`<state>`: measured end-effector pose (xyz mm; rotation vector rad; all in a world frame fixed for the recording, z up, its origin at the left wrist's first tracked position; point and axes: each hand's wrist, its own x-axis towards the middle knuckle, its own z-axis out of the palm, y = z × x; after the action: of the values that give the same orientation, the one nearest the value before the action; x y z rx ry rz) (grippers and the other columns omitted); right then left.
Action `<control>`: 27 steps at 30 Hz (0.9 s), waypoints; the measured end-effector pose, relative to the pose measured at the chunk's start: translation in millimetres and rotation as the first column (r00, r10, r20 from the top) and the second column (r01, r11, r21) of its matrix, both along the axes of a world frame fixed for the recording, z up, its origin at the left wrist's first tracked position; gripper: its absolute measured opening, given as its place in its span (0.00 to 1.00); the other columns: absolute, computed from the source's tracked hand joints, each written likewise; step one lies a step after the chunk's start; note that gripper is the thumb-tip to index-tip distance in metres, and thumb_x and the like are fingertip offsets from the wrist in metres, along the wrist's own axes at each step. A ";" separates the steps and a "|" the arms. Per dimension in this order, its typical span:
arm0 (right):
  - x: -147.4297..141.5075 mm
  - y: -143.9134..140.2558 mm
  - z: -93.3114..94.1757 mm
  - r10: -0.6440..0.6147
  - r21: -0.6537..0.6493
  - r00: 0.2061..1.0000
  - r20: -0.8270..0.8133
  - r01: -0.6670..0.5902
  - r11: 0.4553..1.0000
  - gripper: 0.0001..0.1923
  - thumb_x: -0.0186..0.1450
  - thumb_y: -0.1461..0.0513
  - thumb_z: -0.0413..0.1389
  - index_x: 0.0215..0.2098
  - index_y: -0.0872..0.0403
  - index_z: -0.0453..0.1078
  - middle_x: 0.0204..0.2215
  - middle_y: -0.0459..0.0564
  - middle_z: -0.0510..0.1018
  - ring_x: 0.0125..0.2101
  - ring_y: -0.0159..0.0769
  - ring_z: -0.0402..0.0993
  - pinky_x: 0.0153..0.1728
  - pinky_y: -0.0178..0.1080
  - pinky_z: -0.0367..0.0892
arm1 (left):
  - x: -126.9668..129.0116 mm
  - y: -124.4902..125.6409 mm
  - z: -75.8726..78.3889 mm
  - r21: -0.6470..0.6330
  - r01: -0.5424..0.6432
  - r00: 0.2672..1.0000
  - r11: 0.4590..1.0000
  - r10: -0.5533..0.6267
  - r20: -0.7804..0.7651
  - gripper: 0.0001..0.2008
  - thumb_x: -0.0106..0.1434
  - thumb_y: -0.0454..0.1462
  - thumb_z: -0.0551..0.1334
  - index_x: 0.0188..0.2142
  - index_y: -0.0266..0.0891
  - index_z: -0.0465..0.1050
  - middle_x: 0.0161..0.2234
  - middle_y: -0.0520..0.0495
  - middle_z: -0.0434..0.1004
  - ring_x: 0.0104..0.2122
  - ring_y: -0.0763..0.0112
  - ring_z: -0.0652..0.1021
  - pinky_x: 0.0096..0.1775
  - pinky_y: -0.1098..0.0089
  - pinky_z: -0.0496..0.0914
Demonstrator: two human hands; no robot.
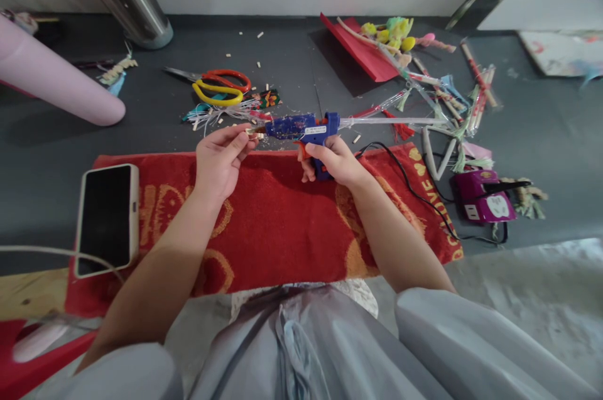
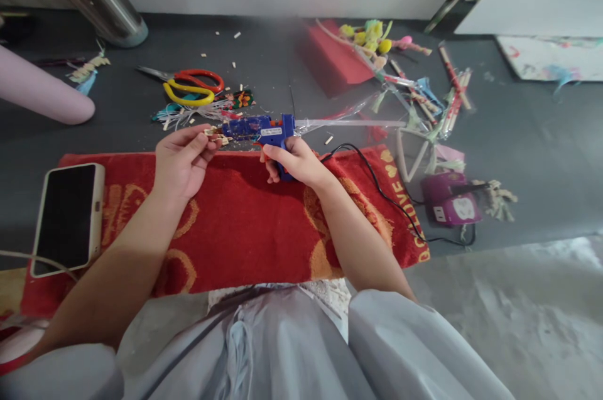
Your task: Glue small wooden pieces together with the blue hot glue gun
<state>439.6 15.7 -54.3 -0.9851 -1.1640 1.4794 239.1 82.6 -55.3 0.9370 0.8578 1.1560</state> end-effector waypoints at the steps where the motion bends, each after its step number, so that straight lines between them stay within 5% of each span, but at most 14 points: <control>1: 0.1 0.0 0.1 0.000 -0.004 1.000 0.001 0.000 1.000 0.22 0.59 0.45 0.60 0.27 0.56 0.67 0.12 0.39 0.69 0.13 0.25 0.66 0.21 0.33 0.75 | 0.1 0.1 0.0 0.001 -0.006 1.000 1.000 0.006 -0.003 0.08 0.49 0.36 0.74 0.30 0.41 0.81 0.27 0.52 0.80 0.29 0.78 0.80 0.39 0.73 0.77; 27: 7.1 -1.4 4.4 -0.054 0.023 0.997 0.057 0.053 0.998 0.22 0.60 0.45 0.59 0.32 0.55 0.66 0.16 0.40 0.71 0.16 0.26 0.68 0.26 0.34 0.75 | 0.2 4.2 1.1 -0.059 -0.052 0.999 0.997 0.052 -0.003 0.07 0.51 0.36 0.73 0.30 0.41 0.80 0.28 0.53 0.81 0.26 0.80 0.77 0.36 0.76 0.76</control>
<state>446.7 14.3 -49.9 -1.0420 -1.1837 1.4016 239.3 86.8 -54.2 0.8722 0.9175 1.1680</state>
